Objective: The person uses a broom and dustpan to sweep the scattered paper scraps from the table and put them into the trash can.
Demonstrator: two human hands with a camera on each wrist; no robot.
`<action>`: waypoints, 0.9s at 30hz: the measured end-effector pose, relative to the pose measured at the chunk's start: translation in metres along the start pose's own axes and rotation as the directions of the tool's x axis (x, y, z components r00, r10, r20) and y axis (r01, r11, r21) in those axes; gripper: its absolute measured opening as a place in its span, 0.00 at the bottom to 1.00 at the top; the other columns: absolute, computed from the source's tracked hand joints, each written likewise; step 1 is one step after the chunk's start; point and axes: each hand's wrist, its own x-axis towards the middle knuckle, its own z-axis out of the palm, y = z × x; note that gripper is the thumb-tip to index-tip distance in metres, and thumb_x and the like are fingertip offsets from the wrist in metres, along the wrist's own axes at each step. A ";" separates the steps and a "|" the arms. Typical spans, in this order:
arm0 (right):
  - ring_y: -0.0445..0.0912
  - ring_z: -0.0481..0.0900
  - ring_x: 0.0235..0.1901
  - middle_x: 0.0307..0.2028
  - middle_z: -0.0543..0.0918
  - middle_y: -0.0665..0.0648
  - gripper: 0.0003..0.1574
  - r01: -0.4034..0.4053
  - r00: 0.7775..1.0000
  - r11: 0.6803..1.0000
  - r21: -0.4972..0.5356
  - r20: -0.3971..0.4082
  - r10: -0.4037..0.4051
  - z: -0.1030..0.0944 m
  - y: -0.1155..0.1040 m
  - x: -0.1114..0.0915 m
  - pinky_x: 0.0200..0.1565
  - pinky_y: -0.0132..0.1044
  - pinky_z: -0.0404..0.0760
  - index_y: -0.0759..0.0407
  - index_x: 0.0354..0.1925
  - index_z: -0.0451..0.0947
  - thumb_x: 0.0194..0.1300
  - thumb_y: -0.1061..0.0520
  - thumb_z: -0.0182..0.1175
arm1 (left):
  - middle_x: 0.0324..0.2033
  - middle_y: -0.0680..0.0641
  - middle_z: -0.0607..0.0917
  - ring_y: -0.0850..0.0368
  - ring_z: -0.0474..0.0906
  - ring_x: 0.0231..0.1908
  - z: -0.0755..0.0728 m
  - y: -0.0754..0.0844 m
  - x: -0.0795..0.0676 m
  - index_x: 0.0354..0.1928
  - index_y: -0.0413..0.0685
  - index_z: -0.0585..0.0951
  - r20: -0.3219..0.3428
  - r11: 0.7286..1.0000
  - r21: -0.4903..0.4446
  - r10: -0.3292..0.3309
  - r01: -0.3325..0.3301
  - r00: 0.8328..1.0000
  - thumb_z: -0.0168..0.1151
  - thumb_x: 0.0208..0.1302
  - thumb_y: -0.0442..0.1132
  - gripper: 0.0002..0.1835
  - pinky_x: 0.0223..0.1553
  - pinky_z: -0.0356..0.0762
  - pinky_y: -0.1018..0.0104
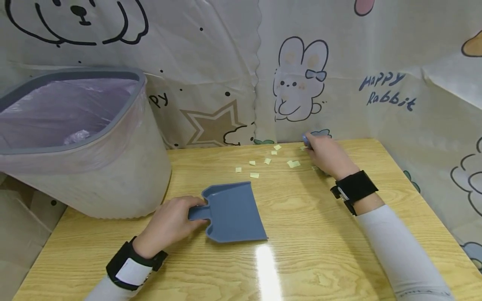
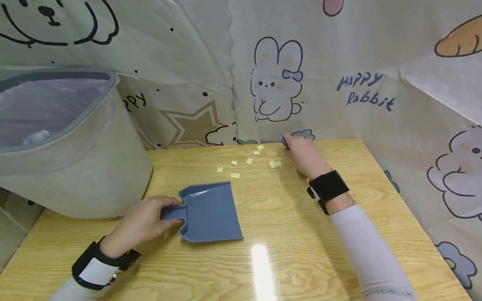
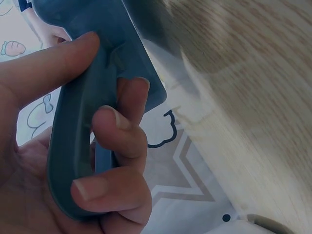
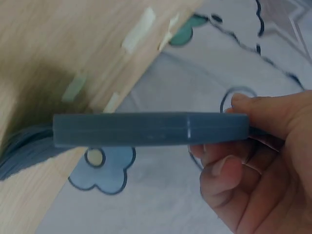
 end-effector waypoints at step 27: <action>0.50 0.87 0.39 0.50 0.86 0.60 0.25 0.271 0.959 0.963 -0.005 0.085 -0.270 0.014 -0.080 -0.041 0.40 0.43 0.84 0.64 0.68 0.72 0.76 0.61 0.59 | 0.47 0.46 0.90 0.49 0.86 0.48 0.004 0.000 0.003 0.48 0.50 0.90 0.000 1.000 0.005 0.006 -0.006 1.000 0.83 0.52 0.43 0.20 0.42 0.84 0.50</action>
